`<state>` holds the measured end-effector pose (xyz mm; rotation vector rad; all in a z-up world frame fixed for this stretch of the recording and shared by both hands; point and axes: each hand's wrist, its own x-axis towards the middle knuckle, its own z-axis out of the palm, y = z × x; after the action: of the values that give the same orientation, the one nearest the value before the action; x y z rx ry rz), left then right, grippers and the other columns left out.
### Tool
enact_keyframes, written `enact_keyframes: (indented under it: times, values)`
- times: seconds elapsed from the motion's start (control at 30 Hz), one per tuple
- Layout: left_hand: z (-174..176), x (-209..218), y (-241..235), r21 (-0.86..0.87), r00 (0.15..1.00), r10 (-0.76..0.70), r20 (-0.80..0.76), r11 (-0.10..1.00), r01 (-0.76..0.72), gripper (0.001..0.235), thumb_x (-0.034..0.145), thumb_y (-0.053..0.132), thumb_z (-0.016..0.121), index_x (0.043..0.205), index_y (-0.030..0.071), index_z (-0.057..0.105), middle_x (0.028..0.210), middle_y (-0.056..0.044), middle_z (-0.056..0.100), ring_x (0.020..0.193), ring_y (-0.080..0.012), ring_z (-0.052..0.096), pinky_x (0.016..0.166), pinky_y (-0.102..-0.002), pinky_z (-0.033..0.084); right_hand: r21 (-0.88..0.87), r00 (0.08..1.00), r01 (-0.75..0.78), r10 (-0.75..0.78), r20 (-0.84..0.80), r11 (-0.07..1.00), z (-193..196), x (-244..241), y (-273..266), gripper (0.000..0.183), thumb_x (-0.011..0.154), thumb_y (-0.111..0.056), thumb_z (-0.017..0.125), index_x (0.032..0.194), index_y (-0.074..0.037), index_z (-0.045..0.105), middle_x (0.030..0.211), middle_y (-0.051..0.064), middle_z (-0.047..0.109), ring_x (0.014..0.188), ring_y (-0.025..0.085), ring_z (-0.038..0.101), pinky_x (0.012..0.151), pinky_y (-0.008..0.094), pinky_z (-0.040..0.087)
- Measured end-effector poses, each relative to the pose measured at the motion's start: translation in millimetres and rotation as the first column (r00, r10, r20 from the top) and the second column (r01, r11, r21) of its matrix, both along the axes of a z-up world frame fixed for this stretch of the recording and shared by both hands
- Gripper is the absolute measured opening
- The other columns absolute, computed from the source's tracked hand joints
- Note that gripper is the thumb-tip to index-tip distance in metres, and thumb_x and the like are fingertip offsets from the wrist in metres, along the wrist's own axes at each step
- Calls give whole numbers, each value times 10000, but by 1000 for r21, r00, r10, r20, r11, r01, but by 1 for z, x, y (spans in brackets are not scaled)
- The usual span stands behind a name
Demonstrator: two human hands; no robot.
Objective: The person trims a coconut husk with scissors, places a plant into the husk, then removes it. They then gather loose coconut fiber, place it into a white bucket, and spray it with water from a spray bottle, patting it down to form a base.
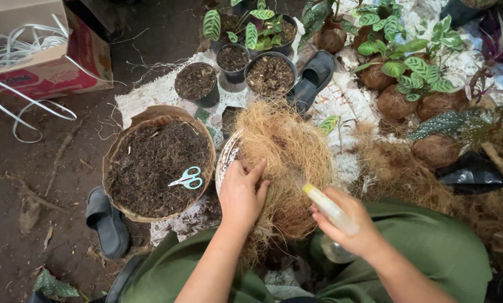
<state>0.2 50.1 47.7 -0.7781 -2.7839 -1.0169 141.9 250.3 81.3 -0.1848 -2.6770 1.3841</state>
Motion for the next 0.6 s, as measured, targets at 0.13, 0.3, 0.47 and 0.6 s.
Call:
enact_keyframes:
  times: [0.13, 0.3, 0.47, 0.6]
  values:
    - [0, -4, 3, -4, 997, -40, -62, 999, 40, 449, 746, 204, 834, 1189, 198, 765, 955, -66, 549, 926, -267, 560, 783, -409, 473, -102, 989, 136, -129, 77, 985, 0, -2, 8, 170, 817, -75, 740, 973, -37, 685, 834, 42, 676, 732, 137, 691, 649, 283, 545]
    - [-2, -1, 9, -55, 992, -96, -85, 994, 91, 430, 725, 228, 829, 1150, 198, 771, 1155, -111, 578, 1120, -320, 522, 949, -483, 405, -193, 993, 95, -107, -51, 977, 3, -1, 15, 324, 806, -42, 698, 1125, -21, 651, 928, 29, 677, 750, 117, 648, 644, 265, 519]
    - [-15, -7, 11, -2, 971, -167, -172, 986, 169, 326, 743, 286, 833, 1019, 122, 777, 1419, -179, 530, 1304, -388, 453, 1087, -587, 277, -32, 996, 46, -48, -76, 998, -1, 3, 22, 177, 833, -31, 724, 1006, -44, 688, 868, 50, 653, 745, 127, 670, 673, 283, 530]
    - [-30, -15, 17, -46, 991, -107, 83, 993, 111, 210, 869, 259, 775, 1050, 153, 778, 1362, -72, 574, 1318, -298, 497, 1168, -566, 272, -126, 993, 117, -120, -13, 985, 0, 4, 21, 231, 813, -50, 719, 1039, -47, 673, 848, 49, 672, 731, 137, 675, 656, 286, 542]
